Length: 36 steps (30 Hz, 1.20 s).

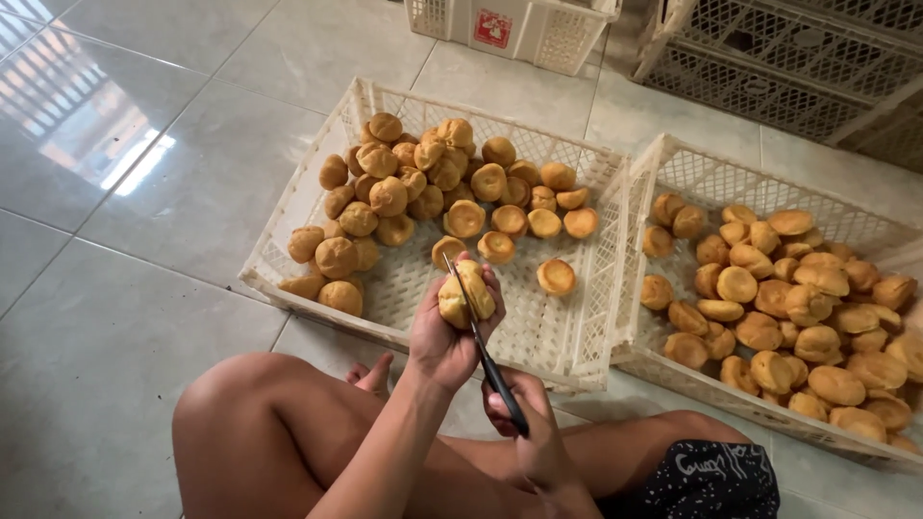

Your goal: Slicing small bread buns using scissors while sitting on the floor in a bakery production area.

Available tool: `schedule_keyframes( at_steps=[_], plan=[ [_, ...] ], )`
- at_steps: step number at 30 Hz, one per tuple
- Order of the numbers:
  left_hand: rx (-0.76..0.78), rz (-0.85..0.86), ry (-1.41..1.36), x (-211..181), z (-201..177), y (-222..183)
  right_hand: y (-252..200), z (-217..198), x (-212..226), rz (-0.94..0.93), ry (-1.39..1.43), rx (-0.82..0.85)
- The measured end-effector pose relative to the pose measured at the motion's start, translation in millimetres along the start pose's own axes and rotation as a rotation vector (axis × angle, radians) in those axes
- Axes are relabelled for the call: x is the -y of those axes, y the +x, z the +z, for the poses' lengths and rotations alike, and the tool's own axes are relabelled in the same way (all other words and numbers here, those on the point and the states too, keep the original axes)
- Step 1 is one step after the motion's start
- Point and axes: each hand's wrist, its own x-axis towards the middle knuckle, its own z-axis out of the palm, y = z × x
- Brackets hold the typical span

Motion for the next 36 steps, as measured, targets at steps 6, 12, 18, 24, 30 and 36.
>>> schedule_keyframes(
  at_steps=[6,12,18,24,30,36],
  plan=[
    [0.094,-0.09,-0.033,2,1,-5,-15,1,15,0.101,0.027,0.102],
    [0.134,0.108,0.267,-4,6,-1,-33,6,24,0.223,0.001,0.08],
    [0.396,0.439,0.959,-25,25,-11,-47,-43,-8,0.358,0.227,0.314],
    [0.515,0.508,1.197,-32,37,-21,-47,-48,-6,0.405,0.2,0.268],
    [0.533,0.511,1.365,-32,44,-25,-56,-25,15,0.361,0.16,0.209],
    [0.443,0.546,1.493,-30,46,-28,-57,-26,20,0.326,0.109,0.167]
  ],
)
